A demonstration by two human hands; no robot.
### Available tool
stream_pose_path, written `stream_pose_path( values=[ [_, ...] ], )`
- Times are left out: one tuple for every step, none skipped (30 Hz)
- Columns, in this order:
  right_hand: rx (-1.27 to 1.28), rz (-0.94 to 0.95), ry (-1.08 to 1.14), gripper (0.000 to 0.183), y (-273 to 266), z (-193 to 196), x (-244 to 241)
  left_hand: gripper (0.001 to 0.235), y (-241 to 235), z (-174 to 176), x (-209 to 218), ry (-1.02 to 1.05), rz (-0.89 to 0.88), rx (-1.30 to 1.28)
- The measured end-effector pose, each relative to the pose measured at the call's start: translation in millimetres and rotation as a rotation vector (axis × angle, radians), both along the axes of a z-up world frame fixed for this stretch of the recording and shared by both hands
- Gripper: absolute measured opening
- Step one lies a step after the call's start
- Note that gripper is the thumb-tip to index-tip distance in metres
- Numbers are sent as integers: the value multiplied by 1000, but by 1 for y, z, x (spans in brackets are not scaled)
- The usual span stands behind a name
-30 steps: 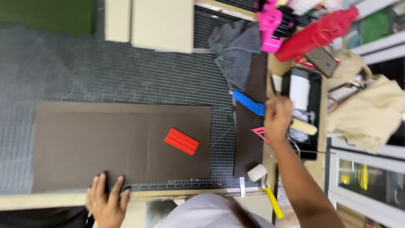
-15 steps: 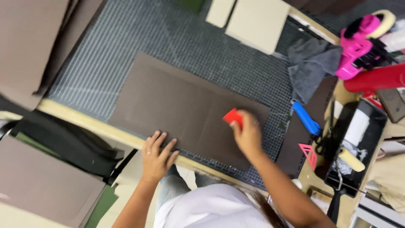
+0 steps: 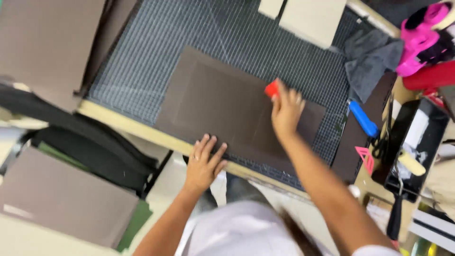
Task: Assembling a book cover by applying adhesive with a roller and precisely placing cardboard panels onto a cover sheet.
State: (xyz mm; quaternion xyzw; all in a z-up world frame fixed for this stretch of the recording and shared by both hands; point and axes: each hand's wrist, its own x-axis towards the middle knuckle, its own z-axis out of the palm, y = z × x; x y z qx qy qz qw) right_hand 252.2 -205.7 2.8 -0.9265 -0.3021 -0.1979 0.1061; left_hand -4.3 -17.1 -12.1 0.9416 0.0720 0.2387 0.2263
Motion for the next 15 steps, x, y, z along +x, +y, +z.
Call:
stream_pose_path(
  values=[
    [-39,-22,90,41,3,-13,-19,43,5,0,2,2,-31,-3],
    [-78,-44,180,40,7,-27,-37,44,11,0,4,4,-61,-6],
    [-82,-34,191,40,14,-24,-45,44,14,1,2,16,-52,-9],
    [-117,94,175,43,20,-23,-54,46,16,0,0,20,-68,-5],
    [-153,211,151,48,22,-22,-59,47,17,-3,3,15,-95,-3],
    [-157,210,154,48,27,-22,-35,47,17,-5,1,18,-96,-8],
    [-114,101,104,48,34,-22,-9,48,17,-5,1,13,-102,-11],
    [-70,-7,52,49,41,-20,17,48,17,-5,0,9,-108,-15],
    [-72,-11,51,49,41,-24,3,48,18,-3,-3,7,-112,-17],
    [-83,-60,139,50,41,-27,-10,48,19,-1,-6,23,-128,-26],
    [-89,-100,218,51,45,-30,-15,49,21,0,-3,31,-136,-30],
    [-86,-97,209,51,47,-22,-27,49,23,-1,2,21,-133,-26],
    [-120,-13,196,50,46,-17,-44,49,23,0,0,9,-135,-34],
    [-154,71,183,50,44,-12,-61,48,22,-1,-1,-3,-137,-42],
    [-161,68,190,50,52,-15,-38,48,24,-1,0,4,-139,-50]
  ],
)
